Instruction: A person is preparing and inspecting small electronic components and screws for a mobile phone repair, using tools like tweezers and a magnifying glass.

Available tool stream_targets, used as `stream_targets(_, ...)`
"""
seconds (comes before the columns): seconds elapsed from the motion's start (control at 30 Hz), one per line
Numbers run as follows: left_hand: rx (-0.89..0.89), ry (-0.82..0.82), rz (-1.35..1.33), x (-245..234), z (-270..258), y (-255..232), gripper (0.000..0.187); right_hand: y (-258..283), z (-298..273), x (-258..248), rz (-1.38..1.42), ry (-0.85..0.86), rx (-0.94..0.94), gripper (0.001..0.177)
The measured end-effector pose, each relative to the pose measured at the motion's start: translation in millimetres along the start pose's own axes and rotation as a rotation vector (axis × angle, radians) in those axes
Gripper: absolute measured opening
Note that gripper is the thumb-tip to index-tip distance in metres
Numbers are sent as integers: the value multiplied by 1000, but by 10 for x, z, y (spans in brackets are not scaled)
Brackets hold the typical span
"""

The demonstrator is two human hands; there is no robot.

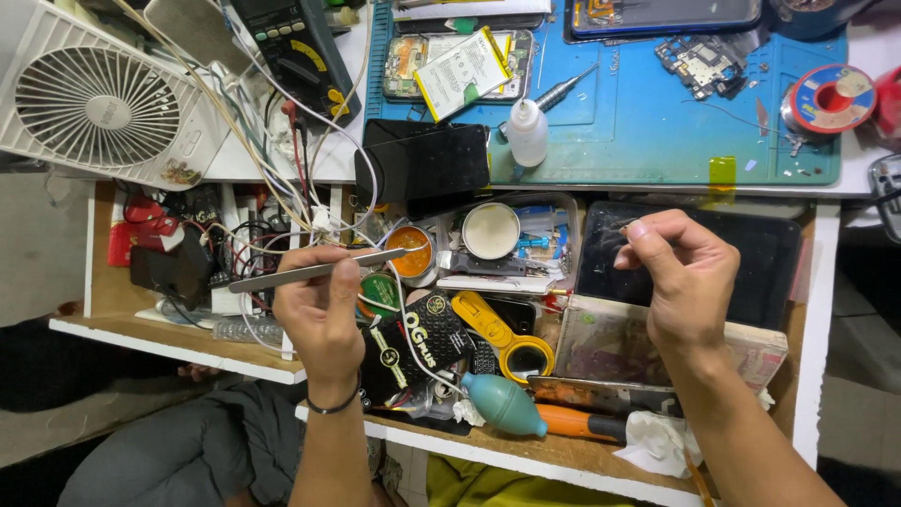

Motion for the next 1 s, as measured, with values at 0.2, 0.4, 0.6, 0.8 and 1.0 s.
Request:
stream_targets(0.2, 201, 75, -335, 659, -44, -456, 10, -92, 28, -55, 76, -31, -37, 12)
stream_targets(0.4, 370, 92, -446, 1226, -151, -659, 6, -35, 59, -60, 93, -36, -25, 14)
stream_targets(0.6, 591, 80, -237, 1292, -267, -537, 5, -18, 40, -19, 72, -11, -17, 17)
stream_targets(0.8, 687, 41, -182, 1330, -334, -481, 6, -18, 24, -18, 54, -5, 0, 19)
stream_targets(1.0, 703, 27, -155, 1333, -340, -464, 7, 7, 18, -10, 44, 9, -3, 20)
Point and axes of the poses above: each hand's wrist, its own z-axis towards the middle knuckle, its own x-axis out of the palm, y = z × x, the point moved 3 cm from there along z, towards the middle knuckle, and after that the axes turned 9 degrees about z, right-handed, at the moved point
